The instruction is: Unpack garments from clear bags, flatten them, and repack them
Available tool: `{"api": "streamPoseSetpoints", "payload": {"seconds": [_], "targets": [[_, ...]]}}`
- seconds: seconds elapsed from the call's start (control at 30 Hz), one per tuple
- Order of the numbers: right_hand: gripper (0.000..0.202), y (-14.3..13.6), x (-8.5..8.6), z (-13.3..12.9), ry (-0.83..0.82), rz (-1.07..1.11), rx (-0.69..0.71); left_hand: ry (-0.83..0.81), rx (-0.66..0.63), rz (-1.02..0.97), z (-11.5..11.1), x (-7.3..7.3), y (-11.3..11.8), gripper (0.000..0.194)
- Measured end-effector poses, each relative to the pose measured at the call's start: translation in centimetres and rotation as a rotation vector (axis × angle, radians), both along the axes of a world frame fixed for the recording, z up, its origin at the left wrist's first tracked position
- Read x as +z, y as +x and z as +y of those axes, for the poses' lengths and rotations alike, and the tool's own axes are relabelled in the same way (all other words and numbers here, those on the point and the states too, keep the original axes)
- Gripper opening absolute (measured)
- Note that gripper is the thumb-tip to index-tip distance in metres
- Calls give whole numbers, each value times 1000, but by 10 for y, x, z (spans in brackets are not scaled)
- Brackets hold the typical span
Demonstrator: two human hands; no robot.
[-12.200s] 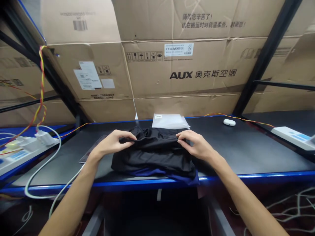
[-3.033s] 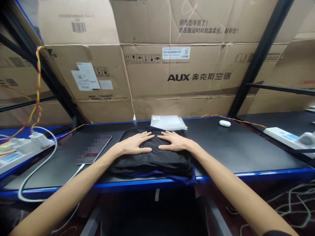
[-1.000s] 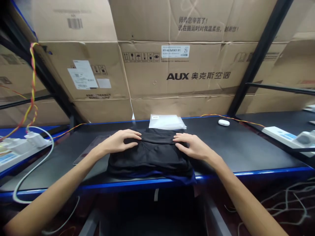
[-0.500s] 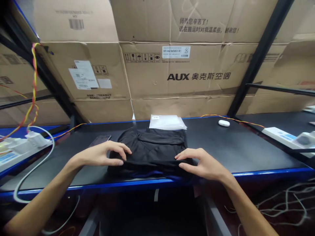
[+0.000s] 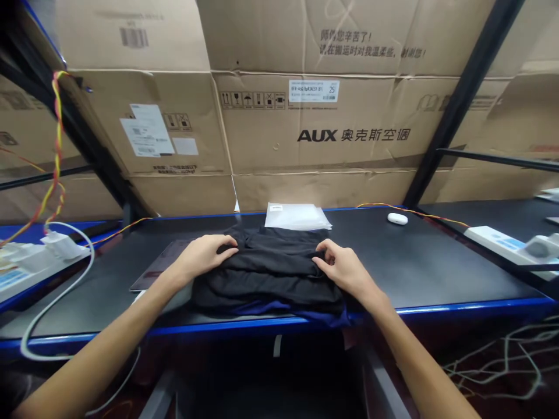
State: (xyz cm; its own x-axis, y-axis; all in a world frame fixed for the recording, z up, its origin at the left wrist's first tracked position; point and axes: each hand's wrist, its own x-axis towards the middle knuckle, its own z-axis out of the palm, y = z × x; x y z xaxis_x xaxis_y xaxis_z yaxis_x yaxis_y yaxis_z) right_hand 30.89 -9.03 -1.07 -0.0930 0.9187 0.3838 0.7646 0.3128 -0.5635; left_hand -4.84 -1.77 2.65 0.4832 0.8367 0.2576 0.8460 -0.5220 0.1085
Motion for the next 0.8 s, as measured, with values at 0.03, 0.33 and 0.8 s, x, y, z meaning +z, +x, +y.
{"api": "streamPoseSetpoints", "payload": {"seconds": [0.03, 0.33, 0.8], "targets": [[21, 0, -1, 0, 4, -10, -3, 32, 7, 13, 0, -1, -1, 24], [21, 6, 7, 3, 106, -132, -32, 122, 319, 16, -20, 10, -18, 62], [60, -101, 39, 6, -12, -383, 497, -133, 296, -278, -30, 20, -20, 33]]}}
